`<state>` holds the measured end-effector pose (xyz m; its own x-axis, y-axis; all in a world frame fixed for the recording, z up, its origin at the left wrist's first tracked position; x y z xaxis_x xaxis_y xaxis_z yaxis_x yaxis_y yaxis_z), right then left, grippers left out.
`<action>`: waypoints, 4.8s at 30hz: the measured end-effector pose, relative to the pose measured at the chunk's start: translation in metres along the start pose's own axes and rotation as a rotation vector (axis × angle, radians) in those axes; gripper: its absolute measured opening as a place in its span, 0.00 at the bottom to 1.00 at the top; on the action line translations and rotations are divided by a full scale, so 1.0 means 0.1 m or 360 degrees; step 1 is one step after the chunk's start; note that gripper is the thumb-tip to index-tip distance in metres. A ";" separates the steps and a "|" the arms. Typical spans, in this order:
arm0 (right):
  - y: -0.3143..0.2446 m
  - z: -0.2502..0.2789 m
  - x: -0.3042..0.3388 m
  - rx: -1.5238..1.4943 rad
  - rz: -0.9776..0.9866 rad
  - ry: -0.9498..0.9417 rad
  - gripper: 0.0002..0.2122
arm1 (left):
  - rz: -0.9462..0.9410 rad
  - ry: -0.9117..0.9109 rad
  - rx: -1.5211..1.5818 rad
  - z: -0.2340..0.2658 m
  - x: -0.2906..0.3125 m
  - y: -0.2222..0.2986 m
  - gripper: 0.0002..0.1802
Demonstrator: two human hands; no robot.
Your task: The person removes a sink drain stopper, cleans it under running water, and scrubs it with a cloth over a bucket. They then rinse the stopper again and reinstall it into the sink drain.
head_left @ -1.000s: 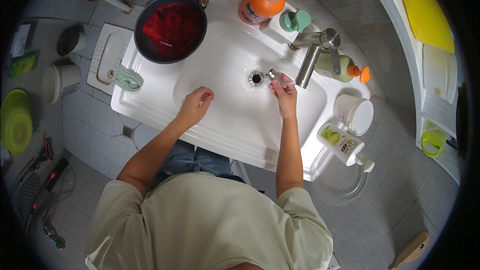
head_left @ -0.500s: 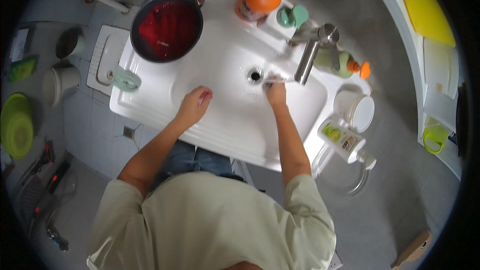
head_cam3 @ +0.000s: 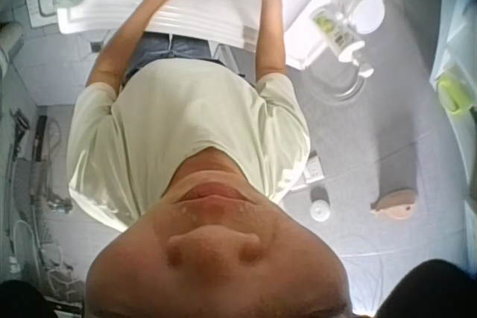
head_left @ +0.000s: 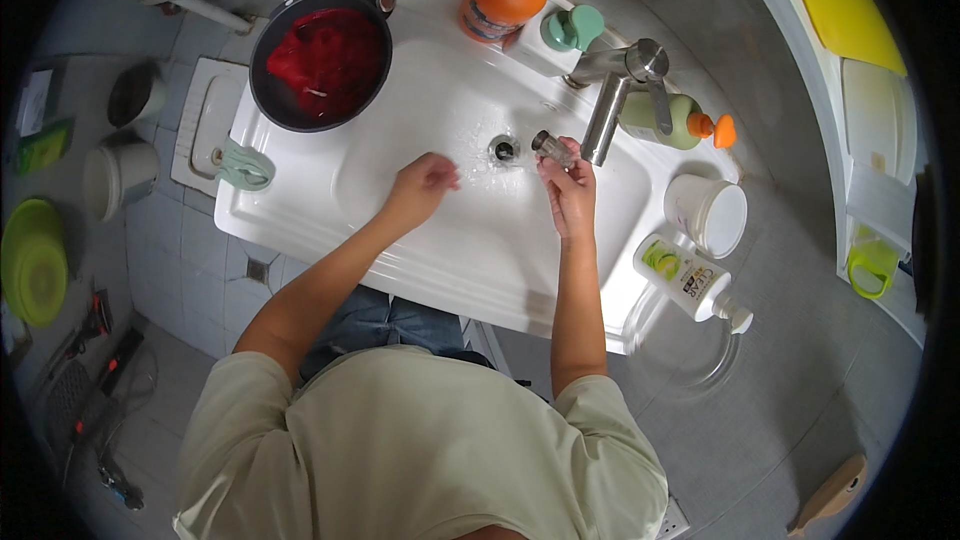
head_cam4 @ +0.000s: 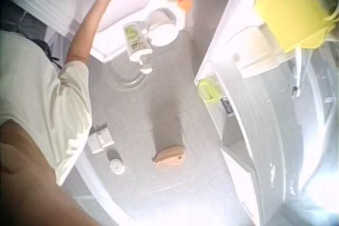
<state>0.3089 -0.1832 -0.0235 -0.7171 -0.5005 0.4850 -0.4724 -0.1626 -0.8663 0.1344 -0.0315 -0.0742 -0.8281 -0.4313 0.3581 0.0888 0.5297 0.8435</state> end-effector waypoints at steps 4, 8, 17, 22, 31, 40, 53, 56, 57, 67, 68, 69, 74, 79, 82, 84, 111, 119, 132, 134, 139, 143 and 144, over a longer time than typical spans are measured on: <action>-0.06 0.08 0.04 -0.0632 -0.0088 -0.0424 0.15 | 0.0395 -0.0019 0.0578 -0.63 -0.53 0.10 0.09; -0.07 0.18 0.11 -0.0818 -0.0094 -0.0500 0.18 | 0.0642 -0.0088 0.0762 -1.14 -0.98 -0.13 0.12; -0.08 0.57 0.13 -0.0861 -0.0077 -0.0368 0.17 | -0.0661 -0.0431 -0.0791 -1.46 -1.36 -0.33 0.08; -0.03 0.52 0.08 -0.0904 -0.0030 -0.0351 0.15 | -0.0599 -0.0733 -0.0981 -1.38 -1.19 0.18 0.07; -0.05 0.41 -0.12 -0.0706 -0.0063 -0.0464 0.15 | -0.0892 -0.0669 -0.0830 -1.18 -0.91 0.31 0.21; 0.11 0.33 -0.36 -0.0513 -0.0336 -0.0519 0.13 | -0.1025 -0.0724 -0.1044 -1.16 -0.75 0.38 0.24; -0.39 0.21 -0.17 0.1557 0.0166 -0.0090 0.08 | -0.0724 -0.0723 -0.0624 -1.05 -0.74 0.40 0.20; -0.41 0.13 -0.20 0.1680 0.0352 -0.0027 0.06 | -0.0851 -0.0560 -0.0692 -1.06 -0.74 0.40 0.20; -0.38 0.16 -0.23 0.1536 0.0281 -0.0072 0.06 | -0.0866 -0.0545 -0.0690 -1.04 -0.75 0.38 0.20; -0.32 0.13 -0.24 0.1601 0.0165 -0.0041 0.06 | -0.0931 -0.0555 -0.0770 -1.05 -0.73 0.25 0.18; -0.36 0.13 -0.23 0.1670 0.0106 -0.0068 0.06 | -0.0872 -0.0550 -0.0756 -1.05 -0.72 0.24 0.18; -0.34 0.18 -0.25 0.1519 0.0062 -0.0093 0.06 | -0.0882 -0.0541 -0.0762 -1.05 -0.73 0.23 0.18; -0.31 0.21 -0.27 0.1640 0.0078 0.0002 0.07 | -0.0957 -0.0445 -0.0747 -1.11 -0.71 0.16 0.20; -0.30 0.27 -0.31 0.0914 -0.0325 -0.0197 0.11 | 0.0046 -0.0414 0.0386 -0.97 -0.80 0.07 0.23; -0.33 0.23 -0.25 0.0937 -0.0113 -0.0221 0.11 | 0.0435 -0.0508 0.0924 -0.91 -0.78 0.09 0.25; -0.36 0.15 -0.20 0.1072 0.0148 -0.0171 0.11 | 0.0486 -0.0598 0.1106 -0.92 -0.75 0.08 0.25; -0.31 0.06 -0.13 0.0610 0.0154 0.0076 0.14 | 0.0705 -0.0844 0.1834 -1.06 -0.73 -0.06 0.15; -0.23 0.17 -0.10 0.0802 0.0362 -0.0120 0.14 | 0.0279 -0.0366 0.1114 -1.01 -0.61 -0.04 0.25; -0.15 0.20 -0.13 0.1212 0.0606 -0.0102 0.17 | 0.0356 -0.0273 0.0926 -0.97 -0.58 0.10 0.17; -0.21 0.19 -0.11 0.1322 0.0674 -0.0062 0.18 | 0.0342 -0.0280 0.0534 -1.01 -0.67 0.11 0.14; -0.38 0.13 -0.05 0.1800 0.1021 0.0010 0.17 | 0.0253 -0.0229 -0.0253 -1.09 -0.89 0.23 0.06; -0.43 0.13 -0.04 0.2010 0.1168 0.0018 0.17 | 0.0232 -0.0278 -0.0229 -1.10 -0.95 0.19 0.05; -0.44 0.13 -0.04 0.2075 0.1208 0.0015 0.17 | 0.0226 -0.0323 -0.0184 -1.09 -0.95 0.16 0.05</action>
<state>0.3393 -0.1851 0.0112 -0.5808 -0.8055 -0.1176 0.7705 -0.4975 -0.3986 0.2752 -0.0617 -0.0509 -0.8958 -0.1972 0.3984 0.2650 0.4827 0.8348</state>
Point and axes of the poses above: each hand's wrist, its own x-axis away from the middle knuckle, its own z-axis out of the back of the hand, y = z × x, the point moved 2 cm from there along -x, towards the middle knuckle, and after that the axes turned 14 degrees about x, right-handed, at the moved point
